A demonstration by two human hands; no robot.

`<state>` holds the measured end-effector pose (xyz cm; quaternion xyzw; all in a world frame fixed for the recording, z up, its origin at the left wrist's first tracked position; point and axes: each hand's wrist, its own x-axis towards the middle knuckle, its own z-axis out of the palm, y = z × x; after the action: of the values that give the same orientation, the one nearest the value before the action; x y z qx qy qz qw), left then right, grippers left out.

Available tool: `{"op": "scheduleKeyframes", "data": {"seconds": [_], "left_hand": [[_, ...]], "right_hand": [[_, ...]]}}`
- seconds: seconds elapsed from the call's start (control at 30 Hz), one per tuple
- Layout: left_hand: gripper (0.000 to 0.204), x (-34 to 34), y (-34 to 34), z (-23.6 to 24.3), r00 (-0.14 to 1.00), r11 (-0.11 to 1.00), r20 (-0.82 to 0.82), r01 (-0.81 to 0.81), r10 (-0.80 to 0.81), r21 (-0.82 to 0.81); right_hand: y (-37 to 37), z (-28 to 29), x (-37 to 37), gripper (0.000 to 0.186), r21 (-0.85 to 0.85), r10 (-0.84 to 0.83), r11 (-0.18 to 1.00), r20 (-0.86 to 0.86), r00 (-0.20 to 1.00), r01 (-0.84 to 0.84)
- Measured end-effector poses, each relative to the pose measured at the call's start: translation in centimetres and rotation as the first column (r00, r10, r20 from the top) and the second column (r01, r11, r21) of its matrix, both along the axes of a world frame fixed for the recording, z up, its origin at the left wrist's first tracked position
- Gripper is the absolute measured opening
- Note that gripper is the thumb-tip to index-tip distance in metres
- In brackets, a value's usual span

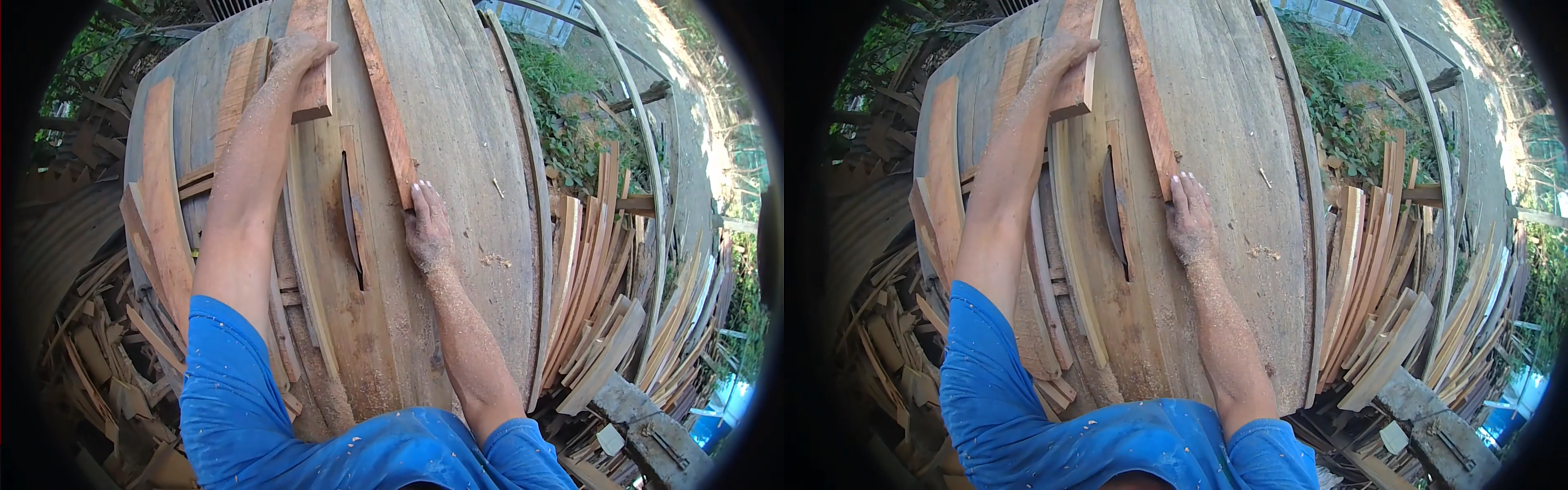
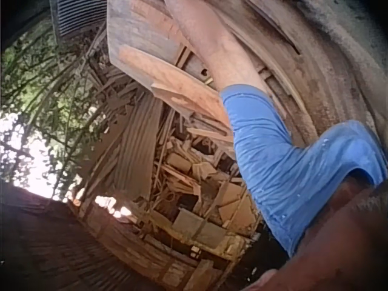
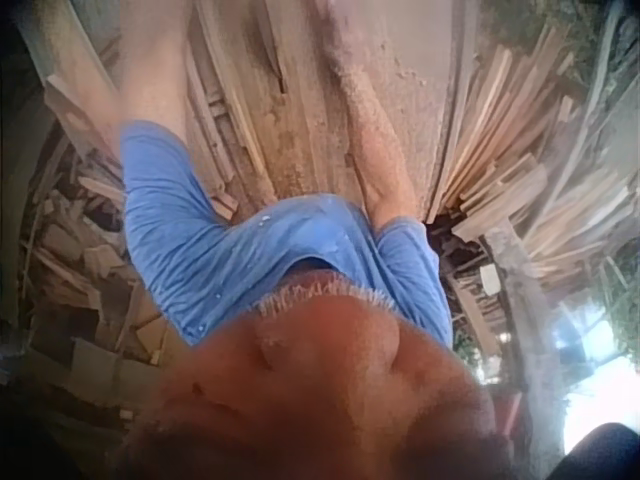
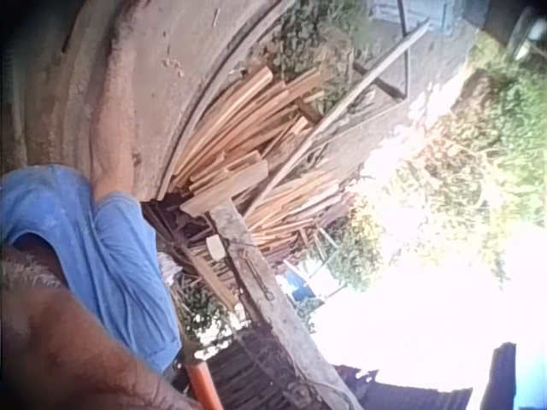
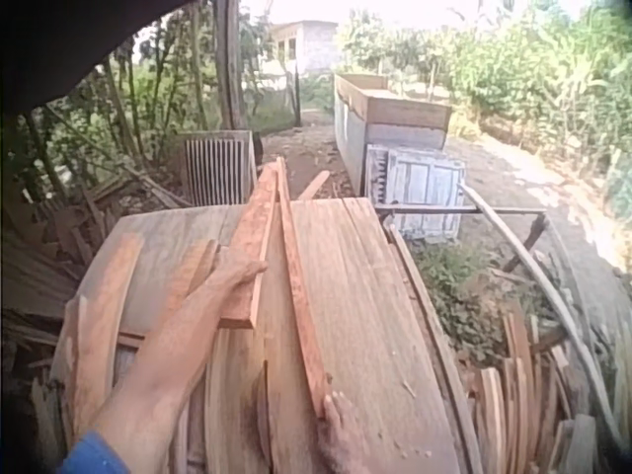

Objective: The person uses a table saw to cut various wooden boards into thinner strips, handling the boards by hand and moving them across the blade.

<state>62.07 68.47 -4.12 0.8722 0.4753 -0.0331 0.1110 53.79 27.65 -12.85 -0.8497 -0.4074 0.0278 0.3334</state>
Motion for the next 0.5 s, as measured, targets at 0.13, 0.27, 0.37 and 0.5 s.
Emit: {"op": "scheduleKeyframes", "data": {"seconds": [0.13,0.27,0.37,0.5], "left_hand": [[0.060,-1.3,4.9,6.2,0.991,0.972,0.051,0.129,-0.122,-0.196],[0.052,-3.2,6.0,10.2,0.955,0.962,-0.222,0.232,-0.197,0.145],[0.053,-9.4,7.5,13.7,0.932,0.930,-0.330,0.246,-0.150,0.274],[0.070,-14.5,7.5,19.7,0.811,0.944,-0.547,0.311,-0.206,0.106]], "right_hand": [[0.5,0.1,0.0,0.062,0.022,0.002,1.000,0.026,1.000,-0.003],[0.2,-0.4,0.2,0.059,0.054,-0.031,0.998,0.007,0.999,0.031],[0.9,-1.0,-0.6,0.058,0.040,-0.015,0.999,-0.017,1.000,0.016],[0.3,-1.8,0.3,0.054,0.133,-0.081,0.989,0.062,0.995,0.072]]}}
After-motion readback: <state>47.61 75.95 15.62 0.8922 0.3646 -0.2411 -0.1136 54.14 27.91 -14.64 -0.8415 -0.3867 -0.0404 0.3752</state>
